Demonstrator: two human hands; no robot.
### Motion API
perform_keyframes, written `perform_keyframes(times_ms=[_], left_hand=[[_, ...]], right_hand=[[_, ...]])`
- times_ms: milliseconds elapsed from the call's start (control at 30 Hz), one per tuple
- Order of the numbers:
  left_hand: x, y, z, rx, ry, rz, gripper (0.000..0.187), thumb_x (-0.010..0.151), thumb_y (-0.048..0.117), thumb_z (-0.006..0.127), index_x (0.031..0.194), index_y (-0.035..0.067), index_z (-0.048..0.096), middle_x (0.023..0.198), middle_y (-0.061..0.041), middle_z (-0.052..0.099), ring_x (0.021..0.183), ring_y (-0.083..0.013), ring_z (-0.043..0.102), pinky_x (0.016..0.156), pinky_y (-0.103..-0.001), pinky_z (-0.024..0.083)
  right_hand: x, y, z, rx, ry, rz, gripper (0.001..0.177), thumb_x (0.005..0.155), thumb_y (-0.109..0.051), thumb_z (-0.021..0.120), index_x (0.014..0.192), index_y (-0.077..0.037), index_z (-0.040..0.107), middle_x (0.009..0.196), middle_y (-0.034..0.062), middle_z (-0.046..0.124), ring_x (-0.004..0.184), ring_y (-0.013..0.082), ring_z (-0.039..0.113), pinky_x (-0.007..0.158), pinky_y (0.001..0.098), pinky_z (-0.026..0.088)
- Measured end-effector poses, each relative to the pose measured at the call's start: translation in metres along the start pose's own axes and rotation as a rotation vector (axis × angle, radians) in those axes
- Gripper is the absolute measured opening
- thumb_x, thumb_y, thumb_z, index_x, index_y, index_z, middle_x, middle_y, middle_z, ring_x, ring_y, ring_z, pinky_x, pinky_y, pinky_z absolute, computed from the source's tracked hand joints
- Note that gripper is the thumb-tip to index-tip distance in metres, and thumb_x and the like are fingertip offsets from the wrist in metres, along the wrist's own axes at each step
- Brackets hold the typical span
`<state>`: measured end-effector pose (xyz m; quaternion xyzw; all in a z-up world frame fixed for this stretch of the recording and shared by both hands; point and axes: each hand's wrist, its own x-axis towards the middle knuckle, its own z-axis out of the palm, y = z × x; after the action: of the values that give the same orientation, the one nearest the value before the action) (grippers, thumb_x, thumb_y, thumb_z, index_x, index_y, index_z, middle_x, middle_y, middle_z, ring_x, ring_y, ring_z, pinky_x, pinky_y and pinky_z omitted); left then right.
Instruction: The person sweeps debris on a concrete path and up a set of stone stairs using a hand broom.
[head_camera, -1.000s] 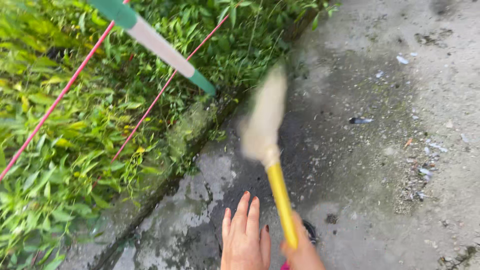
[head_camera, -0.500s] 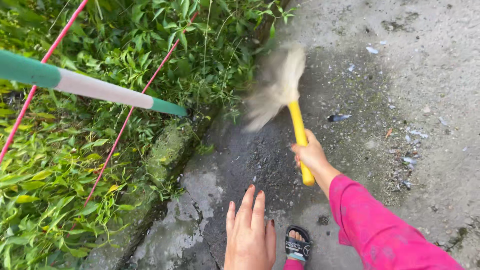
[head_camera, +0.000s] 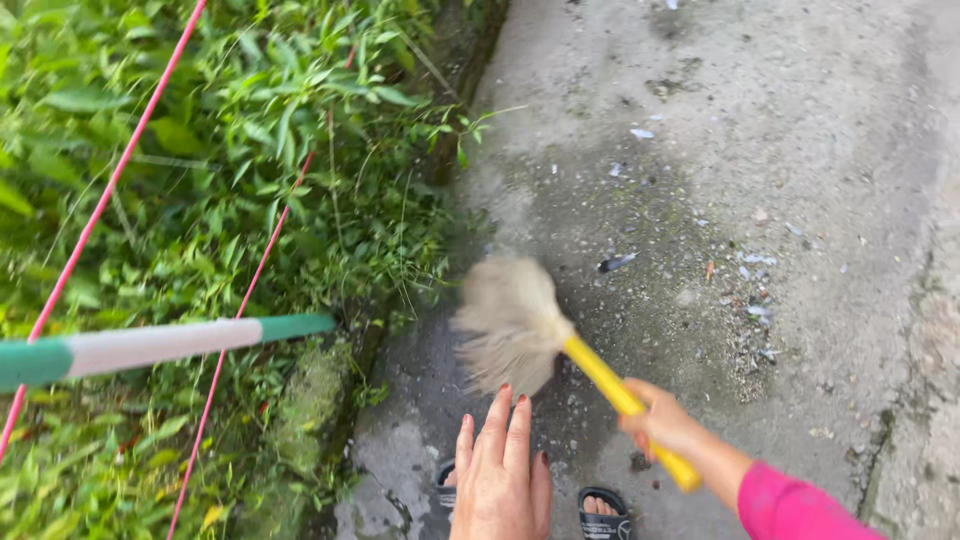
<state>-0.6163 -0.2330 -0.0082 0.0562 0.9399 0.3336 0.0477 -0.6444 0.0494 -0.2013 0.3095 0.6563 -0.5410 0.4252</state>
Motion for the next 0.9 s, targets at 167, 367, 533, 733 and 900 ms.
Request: perform_keyframes(times_ms=[167, 367, 533, 733, 900], left_hand=[[0.043, -0.013, -0.008, -0.005, -0.11, 0.131, 0.068, 0.08, 0.01, 0.072, 0.142, -0.002, 0.048, 0.151, -0.024, 0.044, 0.14, -0.0369, 0.044, 0.113, -0.062, 0.026], [0.098, -0.034, -0.054, 0.018, -0.151, 0.255, 0.064, 0.082, 0.011, 0.07, 0.141, -0.001, 0.05, 0.15, -0.024, 0.045, 0.14, -0.0367, 0.045, 0.114, -0.06, 0.027], [0.137, -0.04, -0.08, 0.038, -0.182, 0.319, 0.063, 0.082, 0.011, 0.069, 0.14, -0.002, 0.05, 0.149, -0.024, 0.045, 0.138, -0.037, 0.046, 0.113, -0.06, 0.027], [0.143, -0.049, -0.068, 0.033, -0.282, 0.353, 0.06, 0.085, 0.011, 0.068, 0.141, -0.002, 0.05, 0.149, -0.024, 0.045, 0.137, -0.0369, 0.047, 0.114, -0.061, 0.027], [0.141, -0.057, -0.058, -0.023, -0.313, 0.418, 0.063, 0.083, 0.012, 0.069, 0.141, -0.003, 0.049, 0.149, -0.026, 0.045, 0.137, -0.0382, 0.047, 0.113, -0.061, 0.027]], right_hand=[[0.017, -0.062, 0.01, -0.401, 0.569, -0.243, 0.076, 0.086, -0.02, 0.074, 0.153, -0.031, 0.04, 0.078, 0.0117, 0.068, 0.057, 0.0226, 0.065, 0.056, 0.0408, 0.053], [-0.086, -0.015, 0.076, 0.187, 0.287, -0.114, 0.088, 0.08, -0.014, 0.073, 0.155, -0.037, 0.034, 0.071, 0.0058, 0.064, 0.054, 0.0197, 0.061, 0.053, 0.0387, 0.051], [-0.086, 0.033, 0.036, 0.17, 0.066, 0.096, 0.086, 0.08, -0.009, 0.082, 0.153, -0.031, 0.043, 0.069, 0.0057, 0.067, 0.046, 0.0163, 0.053, 0.042, 0.0339, 0.042], [-0.023, -0.026, 0.002, -0.207, 0.528, 0.01, 0.073, 0.089, -0.022, 0.071, 0.155, -0.029, 0.042, 0.071, 0.0171, 0.066, 0.054, 0.0272, 0.06, 0.051, 0.0426, 0.049], [-0.042, 0.048, 0.047, -0.146, 0.83, -0.061, 0.074, 0.086, -0.026, 0.069, 0.154, -0.021, 0.038, 0.095, 0.0239, 0.072, 0.086, 0.0384, 0.073, 0.076, 0.0496, 0.056]])
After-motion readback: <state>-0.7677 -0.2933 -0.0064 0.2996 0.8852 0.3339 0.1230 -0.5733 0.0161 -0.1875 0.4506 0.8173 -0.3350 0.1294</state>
